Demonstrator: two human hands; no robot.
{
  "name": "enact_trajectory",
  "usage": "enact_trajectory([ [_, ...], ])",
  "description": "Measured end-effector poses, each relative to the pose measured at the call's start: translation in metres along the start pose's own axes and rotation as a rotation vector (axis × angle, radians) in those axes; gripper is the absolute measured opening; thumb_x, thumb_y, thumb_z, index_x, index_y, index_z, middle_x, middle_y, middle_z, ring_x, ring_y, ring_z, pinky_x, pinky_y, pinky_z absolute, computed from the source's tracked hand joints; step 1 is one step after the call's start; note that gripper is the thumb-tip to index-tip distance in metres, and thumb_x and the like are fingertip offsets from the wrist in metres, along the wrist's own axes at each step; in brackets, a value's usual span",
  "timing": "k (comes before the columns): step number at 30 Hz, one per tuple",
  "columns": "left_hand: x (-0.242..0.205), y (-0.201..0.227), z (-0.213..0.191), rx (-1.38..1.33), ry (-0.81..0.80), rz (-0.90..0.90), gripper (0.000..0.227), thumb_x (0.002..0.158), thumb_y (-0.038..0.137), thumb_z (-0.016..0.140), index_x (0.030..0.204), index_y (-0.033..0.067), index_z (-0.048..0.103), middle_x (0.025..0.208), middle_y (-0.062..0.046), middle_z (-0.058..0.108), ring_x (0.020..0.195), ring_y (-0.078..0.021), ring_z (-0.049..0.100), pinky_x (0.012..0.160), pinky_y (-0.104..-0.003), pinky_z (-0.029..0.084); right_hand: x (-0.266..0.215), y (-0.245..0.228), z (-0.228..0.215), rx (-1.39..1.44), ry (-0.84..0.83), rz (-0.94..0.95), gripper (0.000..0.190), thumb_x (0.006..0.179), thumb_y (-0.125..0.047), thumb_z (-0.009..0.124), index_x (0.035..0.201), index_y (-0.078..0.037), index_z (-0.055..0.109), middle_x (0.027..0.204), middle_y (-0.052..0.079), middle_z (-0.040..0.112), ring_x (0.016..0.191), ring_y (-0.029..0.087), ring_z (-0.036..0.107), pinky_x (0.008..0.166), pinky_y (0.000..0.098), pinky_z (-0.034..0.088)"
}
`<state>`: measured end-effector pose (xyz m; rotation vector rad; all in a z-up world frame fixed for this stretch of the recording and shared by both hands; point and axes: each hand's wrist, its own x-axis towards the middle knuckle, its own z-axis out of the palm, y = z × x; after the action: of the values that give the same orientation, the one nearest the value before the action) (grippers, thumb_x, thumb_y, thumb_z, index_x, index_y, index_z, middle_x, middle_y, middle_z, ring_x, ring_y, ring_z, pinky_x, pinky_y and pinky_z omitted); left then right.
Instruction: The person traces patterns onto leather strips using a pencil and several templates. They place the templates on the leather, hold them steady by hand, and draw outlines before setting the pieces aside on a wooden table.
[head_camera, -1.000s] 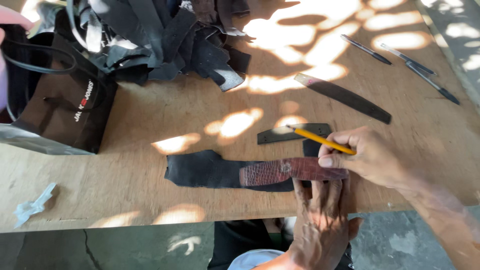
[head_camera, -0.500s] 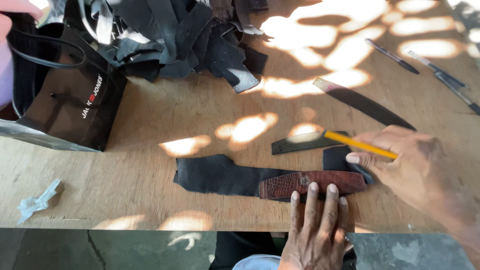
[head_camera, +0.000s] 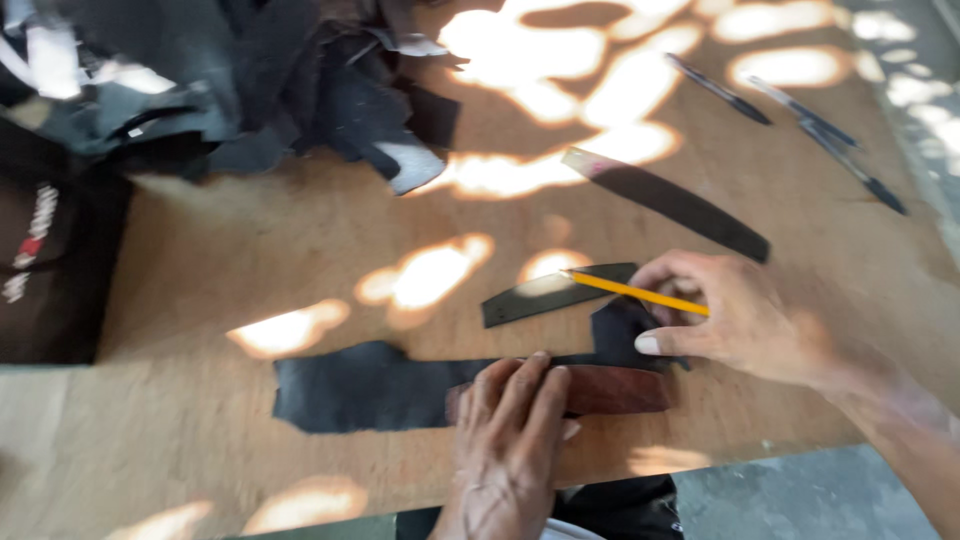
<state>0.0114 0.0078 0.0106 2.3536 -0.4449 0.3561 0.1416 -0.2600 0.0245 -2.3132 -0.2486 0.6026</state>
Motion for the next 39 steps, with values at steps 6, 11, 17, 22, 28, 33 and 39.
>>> enact_trajectory([
  [6,0.002,-0.002,-0.005,-0.027,-0.021,0.029,0.041,0.089,0.019,0.074,0.126,0.0019,0.067,0.122,-0.012,0.066,0.117,-0.0310,0.062,0.096,-0.049,0.048,-0.006,-0.021,-0.010,-0.057,-0.074,0.137,0.042,0.068,-0.036,0.092,0.092,-0.006,0.074,0.068,0.006,0.069,0.067,0.015,0.061,0.065,0.0329,0.050],
  [11,-0.032,0.003,0.029,0.014,0.233,0.407,0.036,0.087,0.035,0.083,0.116,0.0173,0.071,0.113,-0.006,0.063,0.102,-0.0237,0.064,0.092,-0.047,0.053,-0.018,-0.016,-0.011,-0.016,-0.120,0.257,0.038,0.081,-0.040,0.082,0.094,-0.008,0.068,0.063,0.005,0.062,0.060,0.015,0.055,0.057,0.0374,0.045],
  [17,-0.065,0.038,0.104,-0.070,0.251,0.316,0.030,0.082,0.023,0.085,0.112,0.0180,0.080,0.097,-0.001,0.066,0.082,-0.0197,0.066,0.071,-0.033,0.056,-0.031,-0.027,0.003,-0.509,0.036,0.368,0.046,0.081,-0.041,0.083,0.110,-0.009,0.067,0.067,0.008,0.065,0.059,0.022,0.063,0.057,0.0352,0.050],
  [22,-0.037,0.050,0.068,-0.044,0.139,0.241,0.028,0.092,0.006,0.075,0.119,0.0005,0.073,0.116,-0.017,0.068,0.104,-0.0334,0.072,0.089,-0.041,0.065,-0.030,-0.001,0.005,-0.499,0.069,0.310,0.047,0.077,-0.045,0.089,0.099,-0.009,0.070,0.067,0.009,0.063,0.059,0.022,0.063,0.059,0.0367,0.052],
  [28,-0.024,0.052,0.076,0.241,0.066,0.167,0.010,0.111,0.007,0.062,0.106,-0.0015,0.061,0.133,-0.030,0.067,0.132,-0.0442,0.070,0.095,-0.050,0.065,-0.031,0.075,0.018,-0.189,0.142,0.137,0.036,0.077,-0.033,0.089,0.088,-0.008,0.065,0.070,0.004,0.058,0.061,0.011,0.057,0.054,0.0304,0.051],
  [33,-0.031,0.040,0.077,0.216,-0.044,0.189,0.011,0.115,0.005,0.054,0.112,0.0003,0.063,0.138,-0.029,0.068,0.137,-0.0427,0.065,0.098,-0.047,0.062,-0.028,0.118,0.029,-0.167,0.187,0.134,0.039,0.080,-0.032,0.087,0.084,-0.008,0.056,0.066,0.005,0.055,0.056,0.013,0.056,0.052,0.0301,0.047],
  [39,-0.023,0.053,0.055,-0.003,-0.130,-0.081,0.018,0.105,0.020,0.053,0.108,0.0096,0.068,0.128,-0.015,0.074,0.127,-0.0305,0.068,0.103,-0.065,0.044,-0.021,0.136,0.023,-0.263,0.270,0.176,0.028,0.095,-0.031,0.071,0.086,-0.007,0.060,0.073,0.012,0.058,0.062,0.020,0.060,0.059,0.0366,0.050],
])
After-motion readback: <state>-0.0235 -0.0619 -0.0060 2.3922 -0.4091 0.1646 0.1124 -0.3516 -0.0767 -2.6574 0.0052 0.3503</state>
